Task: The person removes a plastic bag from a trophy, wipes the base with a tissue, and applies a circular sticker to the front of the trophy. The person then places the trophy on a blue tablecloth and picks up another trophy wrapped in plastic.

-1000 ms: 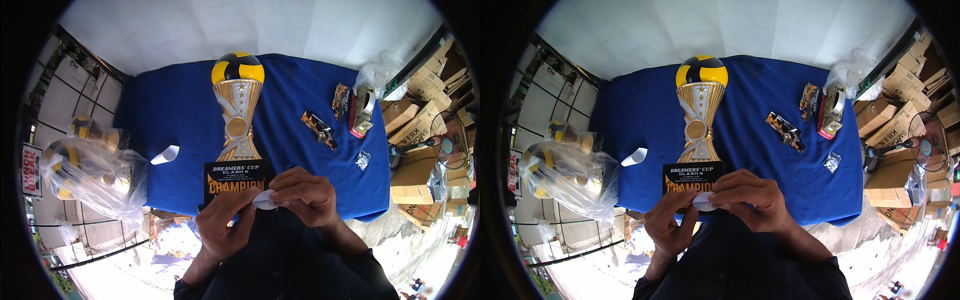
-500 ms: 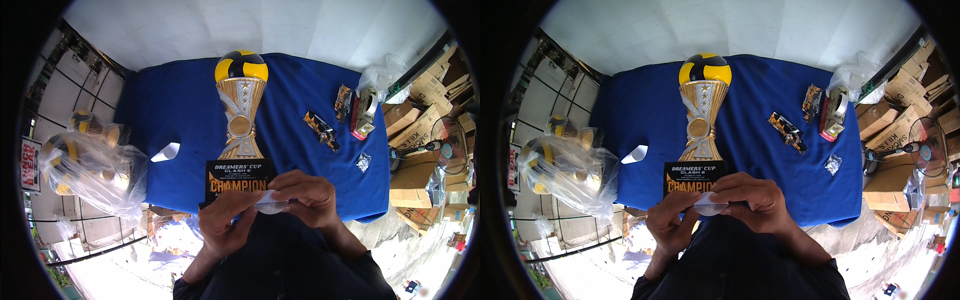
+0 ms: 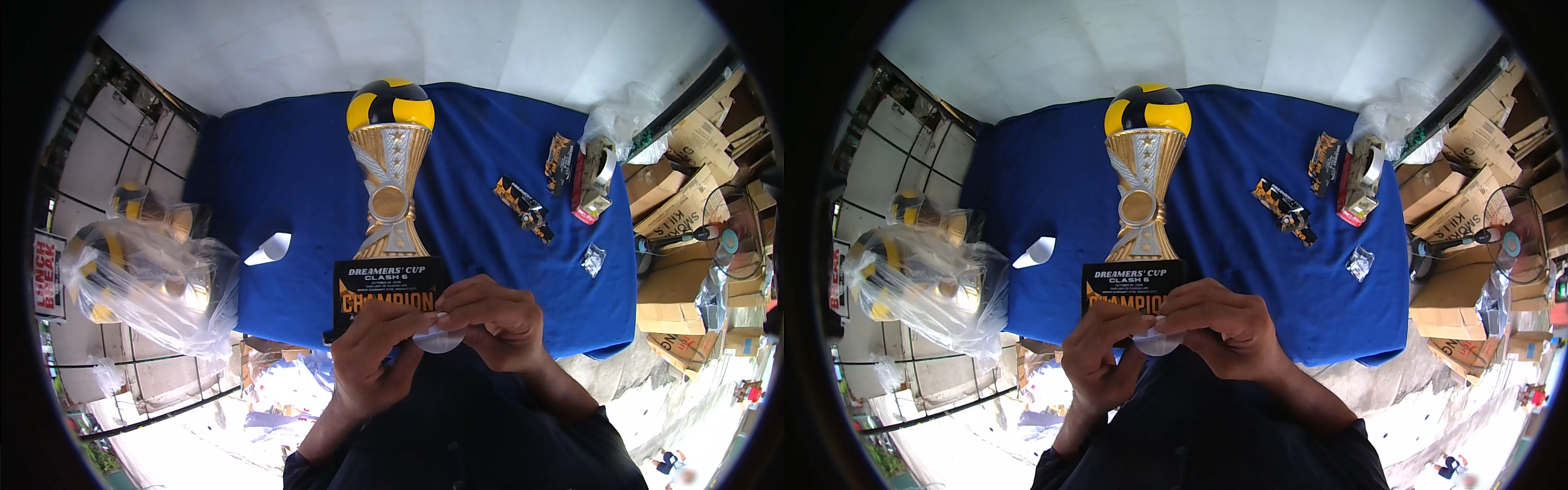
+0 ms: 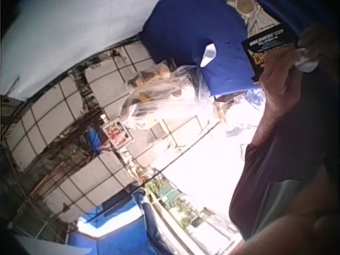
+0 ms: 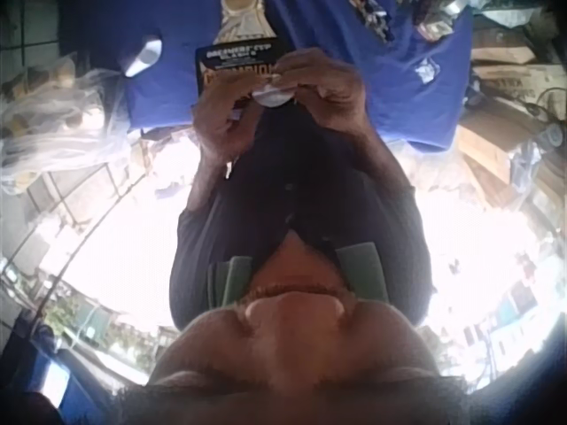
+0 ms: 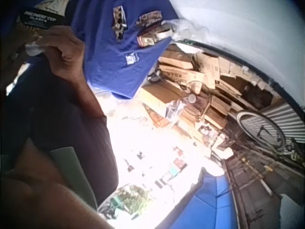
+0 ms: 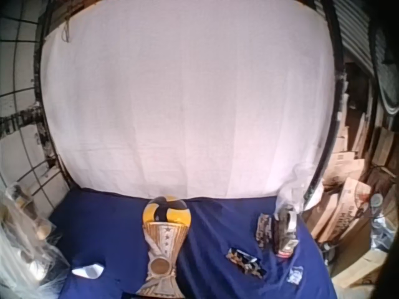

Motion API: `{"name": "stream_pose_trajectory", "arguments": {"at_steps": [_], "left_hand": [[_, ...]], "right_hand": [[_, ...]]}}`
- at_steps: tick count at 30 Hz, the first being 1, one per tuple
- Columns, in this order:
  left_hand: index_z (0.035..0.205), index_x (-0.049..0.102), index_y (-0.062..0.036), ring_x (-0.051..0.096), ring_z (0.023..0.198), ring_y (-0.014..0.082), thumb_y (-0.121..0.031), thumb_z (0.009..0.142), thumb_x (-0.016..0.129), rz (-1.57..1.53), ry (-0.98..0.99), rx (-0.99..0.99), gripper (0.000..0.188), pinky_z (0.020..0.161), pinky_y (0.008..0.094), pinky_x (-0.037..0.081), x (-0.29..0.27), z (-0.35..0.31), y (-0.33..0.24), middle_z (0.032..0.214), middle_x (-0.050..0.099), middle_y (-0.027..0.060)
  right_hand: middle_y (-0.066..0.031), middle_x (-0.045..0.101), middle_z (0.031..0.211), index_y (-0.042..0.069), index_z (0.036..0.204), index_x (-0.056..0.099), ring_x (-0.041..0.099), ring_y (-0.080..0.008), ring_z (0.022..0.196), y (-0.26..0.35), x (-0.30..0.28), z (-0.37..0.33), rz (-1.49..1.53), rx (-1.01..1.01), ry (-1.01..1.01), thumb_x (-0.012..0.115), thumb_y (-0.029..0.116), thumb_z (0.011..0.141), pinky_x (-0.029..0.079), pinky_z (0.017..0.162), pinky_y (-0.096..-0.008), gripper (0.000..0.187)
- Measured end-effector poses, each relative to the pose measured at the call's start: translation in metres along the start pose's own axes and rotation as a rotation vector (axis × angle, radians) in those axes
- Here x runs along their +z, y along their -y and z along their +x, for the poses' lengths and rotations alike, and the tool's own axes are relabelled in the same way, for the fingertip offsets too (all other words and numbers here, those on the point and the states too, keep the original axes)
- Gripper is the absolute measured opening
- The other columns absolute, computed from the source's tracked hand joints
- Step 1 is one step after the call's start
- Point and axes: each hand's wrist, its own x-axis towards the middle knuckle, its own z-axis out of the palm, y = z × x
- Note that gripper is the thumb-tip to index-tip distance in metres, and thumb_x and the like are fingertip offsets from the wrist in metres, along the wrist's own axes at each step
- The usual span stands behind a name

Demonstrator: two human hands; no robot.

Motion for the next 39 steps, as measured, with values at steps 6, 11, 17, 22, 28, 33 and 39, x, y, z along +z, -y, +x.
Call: {"name": "stream_pose_trajectory", "arguments": {"at_steps": [6, 11, 17, 22, 28, 33, 39], "left_hand": [[0.127, 0.084, -0.0054, 0.080, 0.101, 0.0250, 0.016, 0.085, 0.086, 0.024, -0.008, 0.003, 0.047, 0.083, 0.0350, 0.065, 0.002, -0.001, 0.003, 0.114, 0.078, 0.0112], [0.118, 0.082, -0.0012, 0.081, 0.100, 0.0235, 0.018, 0.084, 0.085, 0.082, 0.014, 0.036, 0.038, 0.078, 0.0328, 0.069, 0.003, -0.001, 0.001, 0.114, 0.075, 0.0143], [0.118, 0.084, -0.0054, 0.077, 0.097, 0.0208, 0.015, 0.086, 0.087, -0.004, 0.038, -0.061, 0.038, 0.081, 0.0325, 0.063, 0.002, -0.003, -0.001, 0.114, 0.071, 0.0099], [0.115, 0.084, -0.0048, 0.077, 0.097, 0.0195, 0.015, 0.087, 0.086, -0.048, 0.029, -0.099, 0.034, 0.081, 0.0319, 0.063, 0.001, -0.004, 0.000, 0.115, 0.072, 0.0098], [0.107, 0.083, -0.0032, 0.079, 0.096, 0.0185, 0.014, 0.084, 0.089, -0.104, 0.049, -0.134, 0.030, 0.081, 0.0312, 0.064, -0.002, -0.008, 0.011, 0.113, 0.078, 0.0100], [0.106, 0.082, -0.0020, 0.079, 0.098, 0.0185, 0.014, 0.083, 0.091, -0.282, 0.020, -0.194, 0.030, 0.084, 0.0295, 0.064, -0.005, -0.010, 0.021, 0.113, 0.078, 0.0108], [0.109, 0.081, 0.0016, 0.079, 0.102, 0.0162, 0.019, 0.091, 0.085, -0.531, 0.026, -0.486, 0.025, 0.088, 0.0276, 0.063, -0.010, -0.001, 0.016, 0.114, 0.078, 0.0108]], "right_hand": [[-0.0100, 0.081, 0.112, 0.005, 0.113, 0.084, 0.080, -0.0285, 0.111, 0.001, -0.001, -0.001, -0.097, 0.046, -0.004, 0.089, -0.016, 0.080, 0.065, 0.094, -0.0394, 0.040], [-0.0093, 0.078, 0.110, 0.006, 0.110, 0.079, 0.079, -0.0297, 0.109, 0.007, -0.002, 0.000, -0.201, 0.026, 0.019, 0.089, -0.016, 0.076, 0.065, 0.091, -0.0399, 0.041], [-0.0094, 0.077, 0.107, 0.006, 0.105, 0.075, 0.078, -0.0301, 0.107, 0.014, -0.001, 0.001, -0.254, 0.002, 0.042, 0.088, -0.016, 0.072, 0.064, 0.088, -0.0390, 0.041], [-0.0087, 0.076, 0.102, 0.006, 0.099, 0.072, 0.077, -0.0285, 0.103, 0.016, -0.001, 0.002, -0.258, 0.032, 0.028, 0.086, -0.017, 0.071, 0.063, 0.086, -0.0387, 0.039], [-0.0088, 0.075, 0.103, 0.006, 0.098, 0.071, 0.075, -0.0270, 0.100, 0.011, -0.008, 0.003, -0.187, 0.084, 0.097, 0.089, -0.016, 0.072, 0.060, 0.085, -0.0373, 0.039], [-0.0100, 0.074, 0.101, 0.004, 0.099, 0.072, 0.074, -0.0255, 0.100, 0.002, -0.012, 0.003, -0.128, 0.057, 0.103, 0.090, -0.016, 0.073, 0.058, 0.084, -0.0369, 0.038], [-0.0084, 0.075, 0.103, 0.002, 0.103, 0.071, 0.074, -0.0181, 0.099, -0.004, -0.015, 0.004, 0.105, 0.309, 0.104, 0.088, -0.013, 0.089, 0.058, 0.086, -0.0329, 0.026]]}}
